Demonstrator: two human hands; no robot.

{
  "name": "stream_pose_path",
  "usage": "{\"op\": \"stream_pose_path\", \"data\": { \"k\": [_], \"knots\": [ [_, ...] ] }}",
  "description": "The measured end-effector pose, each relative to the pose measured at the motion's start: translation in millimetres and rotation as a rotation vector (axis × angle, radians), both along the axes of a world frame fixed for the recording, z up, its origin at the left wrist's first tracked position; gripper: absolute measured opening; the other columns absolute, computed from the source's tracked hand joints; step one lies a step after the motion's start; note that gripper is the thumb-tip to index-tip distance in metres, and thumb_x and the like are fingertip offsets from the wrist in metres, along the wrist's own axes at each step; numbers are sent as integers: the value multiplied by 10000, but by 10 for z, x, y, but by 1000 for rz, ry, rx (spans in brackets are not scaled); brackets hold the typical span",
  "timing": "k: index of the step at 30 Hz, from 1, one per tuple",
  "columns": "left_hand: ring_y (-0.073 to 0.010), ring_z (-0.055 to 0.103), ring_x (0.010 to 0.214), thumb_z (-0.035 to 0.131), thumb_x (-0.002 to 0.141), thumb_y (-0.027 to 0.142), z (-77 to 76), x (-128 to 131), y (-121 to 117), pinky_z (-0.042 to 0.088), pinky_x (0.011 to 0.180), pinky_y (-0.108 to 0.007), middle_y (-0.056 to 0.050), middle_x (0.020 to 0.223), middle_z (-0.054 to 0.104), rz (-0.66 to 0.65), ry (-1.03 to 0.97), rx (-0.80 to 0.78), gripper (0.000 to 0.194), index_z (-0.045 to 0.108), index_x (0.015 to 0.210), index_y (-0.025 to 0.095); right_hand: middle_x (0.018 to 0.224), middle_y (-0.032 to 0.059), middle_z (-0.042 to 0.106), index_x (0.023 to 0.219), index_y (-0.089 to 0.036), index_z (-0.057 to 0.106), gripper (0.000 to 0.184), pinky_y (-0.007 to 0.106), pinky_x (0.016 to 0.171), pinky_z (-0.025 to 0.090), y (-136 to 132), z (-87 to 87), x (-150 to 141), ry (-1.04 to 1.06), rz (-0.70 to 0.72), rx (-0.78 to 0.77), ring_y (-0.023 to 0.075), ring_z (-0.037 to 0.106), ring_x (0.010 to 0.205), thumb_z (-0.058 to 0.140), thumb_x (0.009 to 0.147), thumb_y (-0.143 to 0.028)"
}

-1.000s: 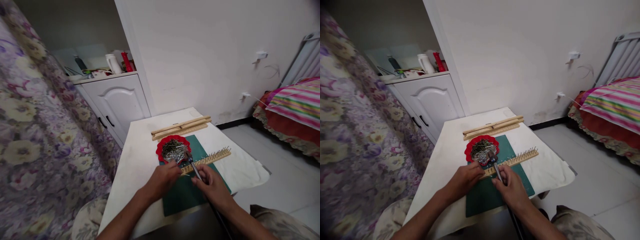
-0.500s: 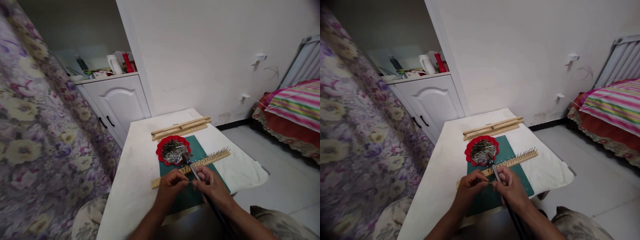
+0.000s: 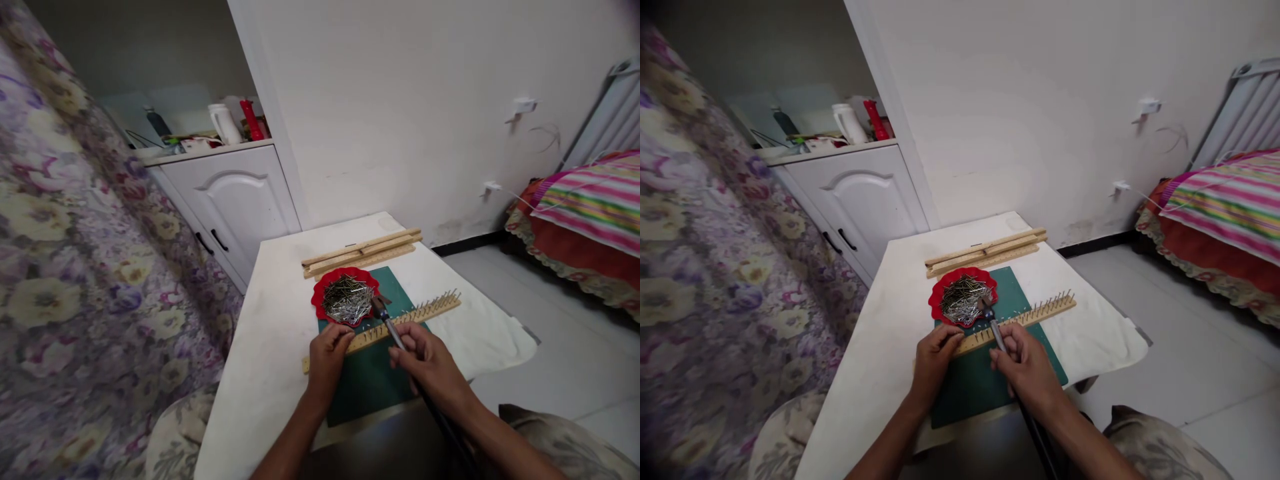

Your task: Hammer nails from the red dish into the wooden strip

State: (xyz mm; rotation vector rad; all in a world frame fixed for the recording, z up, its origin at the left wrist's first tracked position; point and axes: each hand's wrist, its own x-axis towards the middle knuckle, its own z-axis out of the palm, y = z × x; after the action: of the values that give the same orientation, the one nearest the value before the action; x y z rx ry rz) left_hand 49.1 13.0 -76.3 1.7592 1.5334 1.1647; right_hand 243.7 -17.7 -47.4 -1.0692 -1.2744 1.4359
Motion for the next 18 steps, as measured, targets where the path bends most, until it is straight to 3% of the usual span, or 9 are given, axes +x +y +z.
{"op": "stream_pose_path", "data": {
  "k": [7, 18],
  "knots": [
    [-128, 568, 690, 531, 804, 267, -133, 71, 47, 419, 655, -231, 16, 718, 616, -2, 129, 29, 150, 641, 730, 196, 590, -79, 540, 878, -192, 492, 167, 143, 291, 314, -18, 50, -13, -56, 2, -11, 43, 371, 339, 570, 776, -298],
    [-132, 573, 714, 517, 810, 229, -178, 78, 75, 415, 675, -242, 12, 759, 632, -4, 244, 26, 137, 642, 758, 207, 587, -76, 547, 829, -199, 476, 156, 152, 297, 322, -17, 43, 0, -68, 2, -21, 46, 375, 328, 575, 769, -302]
  ]
}}
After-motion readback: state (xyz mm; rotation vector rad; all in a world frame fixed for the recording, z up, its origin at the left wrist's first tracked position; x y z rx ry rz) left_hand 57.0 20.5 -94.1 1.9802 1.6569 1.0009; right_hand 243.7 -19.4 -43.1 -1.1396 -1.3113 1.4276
